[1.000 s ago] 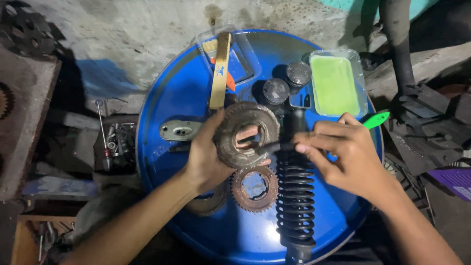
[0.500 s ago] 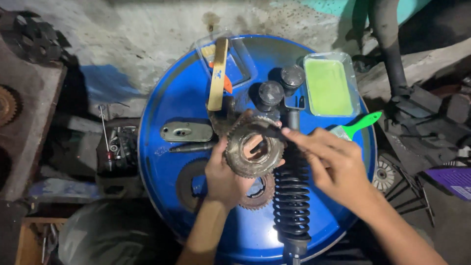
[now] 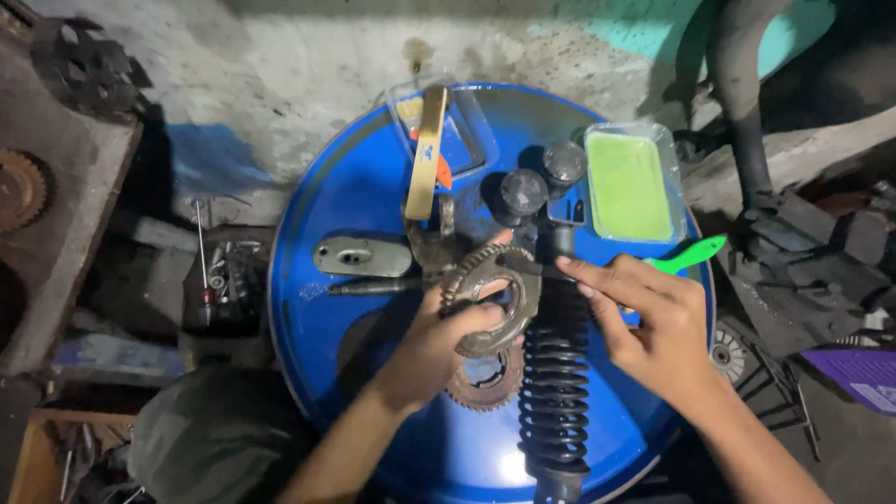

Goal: A person uses a brush and cleaning solvent to remove grime from motorcycle gear components on top of a blue barrel.

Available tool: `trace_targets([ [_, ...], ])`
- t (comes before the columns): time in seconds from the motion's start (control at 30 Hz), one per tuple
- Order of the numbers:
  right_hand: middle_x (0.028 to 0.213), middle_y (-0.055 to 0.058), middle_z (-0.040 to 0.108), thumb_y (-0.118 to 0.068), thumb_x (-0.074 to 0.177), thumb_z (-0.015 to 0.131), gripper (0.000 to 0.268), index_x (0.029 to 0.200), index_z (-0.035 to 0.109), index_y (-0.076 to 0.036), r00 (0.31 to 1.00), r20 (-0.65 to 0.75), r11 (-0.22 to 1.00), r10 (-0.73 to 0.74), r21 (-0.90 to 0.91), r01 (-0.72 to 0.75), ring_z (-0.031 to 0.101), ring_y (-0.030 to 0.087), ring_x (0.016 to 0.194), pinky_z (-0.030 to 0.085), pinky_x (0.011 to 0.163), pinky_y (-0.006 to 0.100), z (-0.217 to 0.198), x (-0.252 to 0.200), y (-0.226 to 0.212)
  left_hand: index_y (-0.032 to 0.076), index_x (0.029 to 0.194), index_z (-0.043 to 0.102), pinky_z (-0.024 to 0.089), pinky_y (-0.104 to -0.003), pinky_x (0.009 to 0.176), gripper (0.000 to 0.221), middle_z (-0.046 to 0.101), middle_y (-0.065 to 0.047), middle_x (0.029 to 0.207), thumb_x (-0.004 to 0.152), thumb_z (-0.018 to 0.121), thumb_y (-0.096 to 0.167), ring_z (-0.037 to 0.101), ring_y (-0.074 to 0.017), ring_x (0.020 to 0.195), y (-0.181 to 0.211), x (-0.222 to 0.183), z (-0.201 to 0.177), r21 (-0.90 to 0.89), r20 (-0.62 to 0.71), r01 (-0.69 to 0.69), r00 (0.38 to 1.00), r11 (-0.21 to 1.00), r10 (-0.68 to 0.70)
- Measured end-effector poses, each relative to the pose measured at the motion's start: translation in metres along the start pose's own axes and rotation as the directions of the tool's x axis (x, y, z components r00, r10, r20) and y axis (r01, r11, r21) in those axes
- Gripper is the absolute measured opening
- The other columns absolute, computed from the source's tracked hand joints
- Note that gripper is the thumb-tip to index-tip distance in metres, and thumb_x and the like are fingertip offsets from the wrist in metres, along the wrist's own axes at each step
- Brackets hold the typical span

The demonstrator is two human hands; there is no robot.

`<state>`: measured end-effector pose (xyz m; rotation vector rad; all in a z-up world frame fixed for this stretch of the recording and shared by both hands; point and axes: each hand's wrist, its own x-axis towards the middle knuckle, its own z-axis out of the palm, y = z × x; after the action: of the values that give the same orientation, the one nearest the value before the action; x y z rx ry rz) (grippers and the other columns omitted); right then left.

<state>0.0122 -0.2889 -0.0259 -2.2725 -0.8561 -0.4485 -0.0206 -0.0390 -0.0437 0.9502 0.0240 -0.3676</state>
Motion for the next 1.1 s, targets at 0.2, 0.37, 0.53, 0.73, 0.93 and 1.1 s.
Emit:
trace_targets([
  [0.2, 0.1, 0.003, 0.083, -0.01, 0.11, 0.069, 0.024, 0.126, 0.087, -0.011, 0.995, 0.044, 0.982, 0.093, -0.168, -0.085, 0.074, 0.015, 0.077, 0.051, 0.069, 0.03, -0.02, 0.007, 0.028, 0.007, 0.139, 0.071, 0.067, -0.034, 0.102, 0.039, 0.083, -0.011, 0.131, 0.101, 0.067, 0.014, 0.083, -0.0244, 0.114, -0.007, 0.024, -0.038, 0.358, -0.076, 0.143, 0.989, 0.923, -0.124],
  [0.37, 0.119, 0.014, 0.086, -0.009, 0.117, 0.072, 0.022, 0.131, 0.089, -0.005, 0.979, -0.039, 0.936, 0.2, -0.287, -0.203, 0.07, 0.02, 0.078, 0.053, 0.074, 0.035, -0.042, 0.008, 0.068, 0.011, 0.118, 0.075, 0.066, -0.035, 0.09, 0.018, 0.086, -0.008, 0.111, 0.102, 0.068, 0.016, 0.084, -0.0232, 0.101, 0.0, 0.043, -0.055, 0.65, 0.018, -0.005, 1.0, 0.76, -0.009],
  [0.53, 0.128, 0.016, 0.085, -0.015, 0.118, 0.074, 0.025, 0.135, 0.089, -0.005, 0.944, -0.073, 0.884, 0.32, -0.336, -0.326, 0.062, 0.019, 0.063, 0.048, 0.065, 0.038, -0.042, 0.004, 0.105, 0.012, 0.108, 0.068, 0.065, -0.034, 0.074, 0.009, 0.082, -0.005, 0.097, 0.102, 0.075, 0.012, 0.08, -0.0196, 0.085, -0.001, 0.063, -0.063, 0.786, 0.253, -0.328, 0.944, 0.523, 0.212],
  [0.73, 0.123, 0.006, 0.086, -0.024, 0.116, 0.073, 0.029, 0.139, 0.089, -0.019, 0.905, -0.066, 0.79, 0.42, -0.465, -0.4, 0.071, 0.024, 0.075, 0.051, 0.066, 0.043, -0.037, 0.001, 0.132, 0.008, 0.114, 0.071, 0.063, -0.032, 0.069, 0.012, 0.077, -0.005, 0.071, 0.103, 0.072, 0.011, 0.077, -0.0155, 0.06, -0.001, 0.074, -0.056, 0.73, 0.08, -0.163, 0.985, 0.664, 0.154],
  [0.93, 0.098, 0.009, 0.084, -0.025, 0.111, 0.076, 0.027, 0.133, 0.09, -0.024, 0.86, -0.041, 0.703, 0.509, -0.557, -0.443, 0.077, 0.03, 0.081, 0.054, 0.064, 0.047, -0.036, 0.001, 0.134, 0.004, 0.125, 0.074, 0.076, -0.03, 0.066, 0.022, 0.081, -0.015, 0.097, 0.107, 0.069, 0.014, 0.082, -0.0205, 0.072, -0.002, 0.072, -0.058, 0.621, 0.129, -0.19, 0.982, 0.76, 0.14],
  [1.1, 0.116, 0.008, 0.087, -0.023, 0.109, 0.076, 0.028, 0.134, 0.091, -0.02, 0.882, -0.016, 0.71, 0.471, -0.586, -0.39, 0.08, 0.032, 0.087, 0.054, 0.06, 0.046, -0.036, -0.001, 0.135, 0.001, 0.123, 0.07, 0.077, -0.049, 0.101, 0.037, 0.07, -0.015, 0.111, 0.102, 0.068, 0.031, 0.079, -0.0309, 0.109, 0.022, 0.062, -0.047, 0.439, -0.064, 0.073, 0.997, 0.896, -0.05],
])
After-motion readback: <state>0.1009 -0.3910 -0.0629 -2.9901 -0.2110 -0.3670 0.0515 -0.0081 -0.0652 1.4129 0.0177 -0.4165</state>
